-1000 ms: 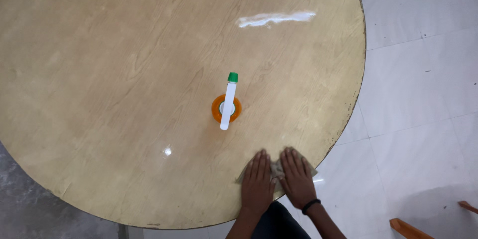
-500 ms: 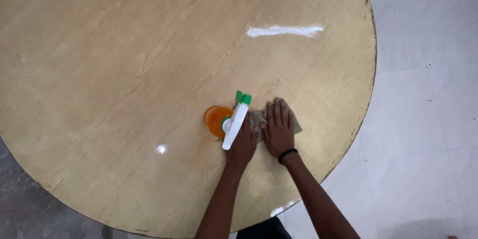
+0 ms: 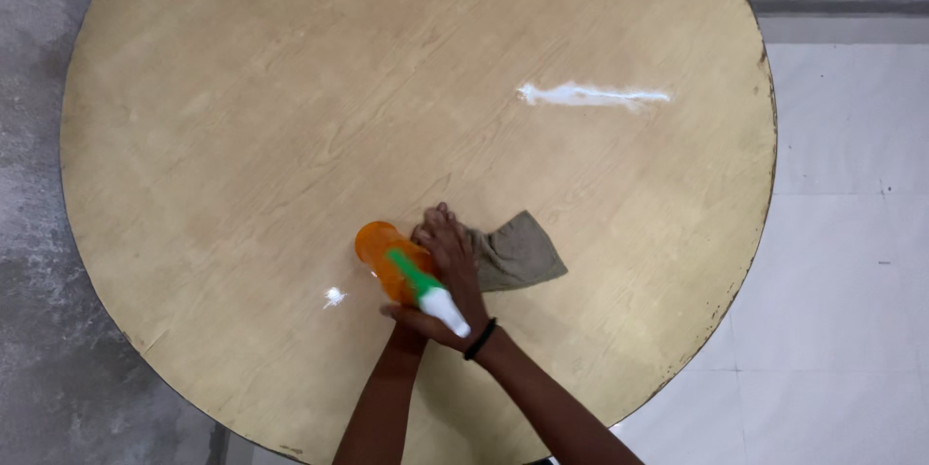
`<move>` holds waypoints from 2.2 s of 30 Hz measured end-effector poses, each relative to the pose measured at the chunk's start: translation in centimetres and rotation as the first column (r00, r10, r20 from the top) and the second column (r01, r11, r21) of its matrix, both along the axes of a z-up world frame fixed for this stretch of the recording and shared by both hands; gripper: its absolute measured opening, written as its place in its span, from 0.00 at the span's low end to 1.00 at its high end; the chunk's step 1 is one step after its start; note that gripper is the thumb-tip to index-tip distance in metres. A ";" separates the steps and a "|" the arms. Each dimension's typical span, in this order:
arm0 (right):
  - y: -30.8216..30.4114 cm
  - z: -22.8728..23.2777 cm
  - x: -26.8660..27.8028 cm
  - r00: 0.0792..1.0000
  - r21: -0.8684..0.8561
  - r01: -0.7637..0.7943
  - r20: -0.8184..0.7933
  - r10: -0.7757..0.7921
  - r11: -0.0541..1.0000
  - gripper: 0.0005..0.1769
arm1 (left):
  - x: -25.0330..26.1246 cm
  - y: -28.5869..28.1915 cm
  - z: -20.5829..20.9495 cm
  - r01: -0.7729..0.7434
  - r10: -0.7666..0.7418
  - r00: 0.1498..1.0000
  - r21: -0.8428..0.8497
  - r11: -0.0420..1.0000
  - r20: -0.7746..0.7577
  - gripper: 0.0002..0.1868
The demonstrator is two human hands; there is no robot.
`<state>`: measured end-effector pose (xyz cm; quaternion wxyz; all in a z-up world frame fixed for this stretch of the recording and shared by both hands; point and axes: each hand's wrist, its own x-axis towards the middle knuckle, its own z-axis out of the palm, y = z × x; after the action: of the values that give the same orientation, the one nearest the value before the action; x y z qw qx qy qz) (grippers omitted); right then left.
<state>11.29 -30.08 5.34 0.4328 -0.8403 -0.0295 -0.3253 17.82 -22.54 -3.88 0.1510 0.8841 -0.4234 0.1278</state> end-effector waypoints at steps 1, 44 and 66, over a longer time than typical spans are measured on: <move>0.8 0.6 1.1 0.990 0.080 -0.028 -0.133 0.038 0.996 0.53 | -0.6 0.1 0.4 0.017 -0.026 0.990 -0.063 0.998 -0.136 0.44; -8.6 -9.0 1.4 0.597 -0.491 0.298 -0.573 -0.561 0.819 0.39 | 8.9 -6.2 4.5 -0.230 0.215 0.880 0.017 0.973 -0.424 0.55; -16.5 -9.6 11.5 0.727 -0.617 -0.006 -0.543 -0.420 0.787 0.40 | 8.0 -6.1 3.2 -0.349 0.321 0.898 -0.043 0.936 -0.302 0.41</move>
<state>22.84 -46.62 -4.28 0.0964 -0.9868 0.1257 -0.0333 25.78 -28.66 -0.73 0.2296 0.9445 -0.2313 0.0412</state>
